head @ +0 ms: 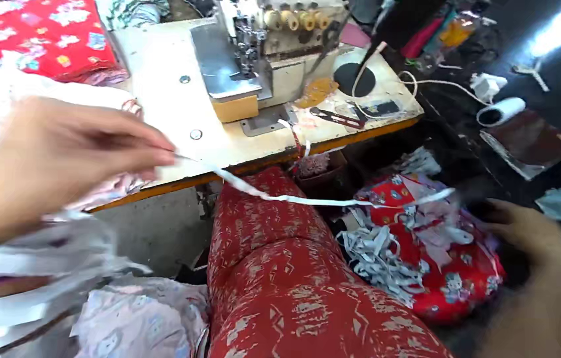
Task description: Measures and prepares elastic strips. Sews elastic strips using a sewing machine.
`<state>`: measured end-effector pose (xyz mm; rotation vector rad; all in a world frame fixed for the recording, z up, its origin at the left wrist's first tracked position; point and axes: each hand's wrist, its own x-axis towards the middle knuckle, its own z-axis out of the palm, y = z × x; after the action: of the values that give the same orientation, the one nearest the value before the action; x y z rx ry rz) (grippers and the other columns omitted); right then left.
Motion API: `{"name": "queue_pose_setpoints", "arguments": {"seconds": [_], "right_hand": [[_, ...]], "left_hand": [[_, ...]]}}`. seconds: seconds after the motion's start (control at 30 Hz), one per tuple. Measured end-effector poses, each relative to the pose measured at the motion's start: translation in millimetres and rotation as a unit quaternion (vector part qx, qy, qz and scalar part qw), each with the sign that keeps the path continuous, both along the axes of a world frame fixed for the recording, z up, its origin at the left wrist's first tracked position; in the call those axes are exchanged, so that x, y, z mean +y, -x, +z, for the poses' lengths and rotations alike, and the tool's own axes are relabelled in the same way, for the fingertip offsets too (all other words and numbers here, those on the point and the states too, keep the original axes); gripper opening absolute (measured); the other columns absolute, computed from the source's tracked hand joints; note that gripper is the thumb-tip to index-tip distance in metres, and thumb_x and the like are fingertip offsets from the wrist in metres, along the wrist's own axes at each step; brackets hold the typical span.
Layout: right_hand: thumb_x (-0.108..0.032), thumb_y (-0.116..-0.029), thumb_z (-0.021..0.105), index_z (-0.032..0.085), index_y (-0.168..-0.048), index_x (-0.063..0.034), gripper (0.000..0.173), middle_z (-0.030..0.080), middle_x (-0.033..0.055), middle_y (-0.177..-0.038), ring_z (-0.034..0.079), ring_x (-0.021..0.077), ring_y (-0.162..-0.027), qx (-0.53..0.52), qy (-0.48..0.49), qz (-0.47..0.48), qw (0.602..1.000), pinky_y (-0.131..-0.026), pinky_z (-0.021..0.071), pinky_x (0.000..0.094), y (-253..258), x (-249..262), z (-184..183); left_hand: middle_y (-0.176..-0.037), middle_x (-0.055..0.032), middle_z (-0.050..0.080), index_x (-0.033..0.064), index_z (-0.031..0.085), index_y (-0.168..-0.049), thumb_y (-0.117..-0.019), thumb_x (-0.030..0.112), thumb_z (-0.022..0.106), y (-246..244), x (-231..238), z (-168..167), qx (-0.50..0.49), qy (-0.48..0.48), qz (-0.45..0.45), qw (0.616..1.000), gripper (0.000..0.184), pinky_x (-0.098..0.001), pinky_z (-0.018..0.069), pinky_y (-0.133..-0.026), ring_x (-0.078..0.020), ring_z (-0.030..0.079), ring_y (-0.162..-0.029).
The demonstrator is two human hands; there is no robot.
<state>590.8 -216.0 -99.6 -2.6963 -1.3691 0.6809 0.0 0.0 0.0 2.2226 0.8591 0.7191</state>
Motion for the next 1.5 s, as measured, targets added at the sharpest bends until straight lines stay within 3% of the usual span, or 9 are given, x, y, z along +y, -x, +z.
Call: {"name": "queue_pose_setpoints", "arguments": {"seconds": [0.1, 0.2, 0.3, 0.4, 0.63, 0.83, 1.07, 1.23, 1.5], "right_hand": [[-0.018, -0.1059, 0.054, 0.046, -0.149, 0.0065, 0.050, 0.065, 0.0254, -0.130, 0.065, 0.0355, -0.117, 0.154, -0.177, 0.179, 0.956, -0.103, 0.0489, 0.0528, 127.0, 93.8, -7.7], [-0.023, -0.1048, 0.053, 0.037, -0.155, 0.0003, 0.058, 0.071, 0.0113, -0.120, 0.070, 0.0132, -0.101, 0.357, -0.242, 0.309, 0.848, -0.088, 0.0579, 0.0341, 246.2, 151.5, -9.3], [-0.022, -0.1044, 0.058, 0.064, -0.134, -0.0026, 0.036, 0.068, 0.0030, -0.082, 0.058, 0.0038, -0.064, 0.434, -0.190, 0.356, 0.806, -0.061, 0.0501, 0.0218, 298.4, 177.0, -12.8], [-0.018, -0.0998, 0.065, 0.075, -0.107, -0.0042, 0.018, 0.066, -0.0021, -0.078, 0.052, -0.0027, -0.062, 0.406, -0.155, 0.345, 0.832, -0.061, 0.0446, 0.0163, 279.0, 194.5, -33.1], [-0.021, -0.1033, 0.059, 0.074, -0.106, -0.0025, 0.024, 0.067, -0.0009, -0.078, 0.055, -0.0016, -0.063, 0.331, -0.181, 0.325, 0.867, -0.061, 0.0459, 0.0168, 275.8, 213.7, -69.7], [-0.023, -0.1012, 0.062, 0.072, -0.107, -0.0017, 0.025, 0.068, 0.0066, -0.076, 0.061, 0.0112, -0.064, 0.253, -0.237, 0.320, 0.882, -0.063, 0.0521, 0.0300, 286.4, 226.6, -94.2], [-0.022, -0.1009, 0.062, 0.070, -0.113, 0.0018, 0.027, 0.068, 0.0102, -0.075, 0.063, 0.0146, -0.060, 0.233, -0.286, 0.331, 0.869, -0.059, 0.0541, 0.0302, 292.4, 226.1, -105.0], [-0.022, -0.1014, 0.061, 0.072, -0.112, 0.0019, 0.028, 0.068, 0.0098, -0.074, 0.062, 0.0120, -0.058, 0.233, -0.303, 0.346, 0.857, -0.057, 0.0532, 0.0259, 292.3, 227.2, -108.7], [-0.020, -0.1017, 0.061, 0.072, -0.112, 0.0026, 0.027, 0.068, 0.0099, -0.075, 0.062, 0.0099, -0.059, 0.235, -0.297, 0.354, 0.855, -0.057, 0.0528, 0.0236, 295.8, 226.8, -103.9]], "left_hand": [[-0.083, 0.0013, 0.072, 0.0066, 0.077, -0.094, -0.0921, 0.007, 0.070, -62.3, -18.7, -37.4, 0.057, -0.001, -0.044, 0.997, 0.008, -0.0182, 0.0558, -0.063, -0.0020, 0.065, -0.068], [-0.083, -0.0036, 0.072, 0.0026, 0.077, -0.095, -0.0919, 0.003, 0.069, -100.6, -19.5, -74.9, 0.016, 0.015, -0.056, 0.998, 0.008, -0.0209, 0.0573, -0.066, -0.0056, 0.067, -0.069], [-0.082, -0.0034, 0.073, 0.0025, 0.075, -0.092, -0.0893, 0.001, 0.072, -93.2, -22.0, -97.4, -0.018, -0.001, 0.065, 0.998, 0.004, -0.0233, 0.0569, -0.067, -0.0057, 0.067, -0.070], [-0.078, -0.0038, 0.072, 0.0013, 0.074, -0.093, -0.0897, 0.007, 0.075, -55.0, -33.5, -121.5, -0.010, -0.013, 0.219, 0.976, 0.007, -0.0202, 0.0550, -0.065, -0.0036, 0.065, -0.066], [-0.097, -0.0158, 0.076, -0.0045, 0.075, -0.107, -0.0960, 0.002, 0.066, -41.8, -31.7, -174.8, -0.008, 0.021, 0.314, 0.949, 0.015, -0.0379, 0.0600, -0.082, -0.0213, 0.074, -0.084], [-0.090, -0.0156, 0.073, -0.0055, 0.071, -0.100, -0.0929, 0.006, 0.072, -41.0, -14.5, -202.2, -0.008, -0.040, 0.367, 0.929, 0.013, -0.0366, 0.0604, -0.075, -0.0219, 0.072, -0.079], [-0.085, -0.0113, 0.069, 0.0029, 0.071, -0.088, -0.0890, 0.018, 0.078, -37.0, -14.8, -225.0, 0.012, -0.180, 0.425, 0.887, 0.016, -0.0480, 0.0440, -0.086, -0.0307, 0.063, -0.089], [-0.108, -0.0142, 0.069, 0.0050, 0.071, -0.098, -0.0862, 0.033, 0.080, -26.2, -11.3, -234.1, 0.020, -0.191, 0.449, 0.873, 0.031, -0.0580, 0.0317, -0.108, -0.0346, 0.060, -0.115], [-0.104, -0.0159, 0.070, 0.0003, 0.071, -0.092, -0.0877, 0.025, 0.080, -18.1, -8.1, -237.0, -0.023, -0.185, 0.409, 0.893, 0.027, -0.0563, 0.0324, -0.116, -0.0333, 0.064, -0.114]]}}
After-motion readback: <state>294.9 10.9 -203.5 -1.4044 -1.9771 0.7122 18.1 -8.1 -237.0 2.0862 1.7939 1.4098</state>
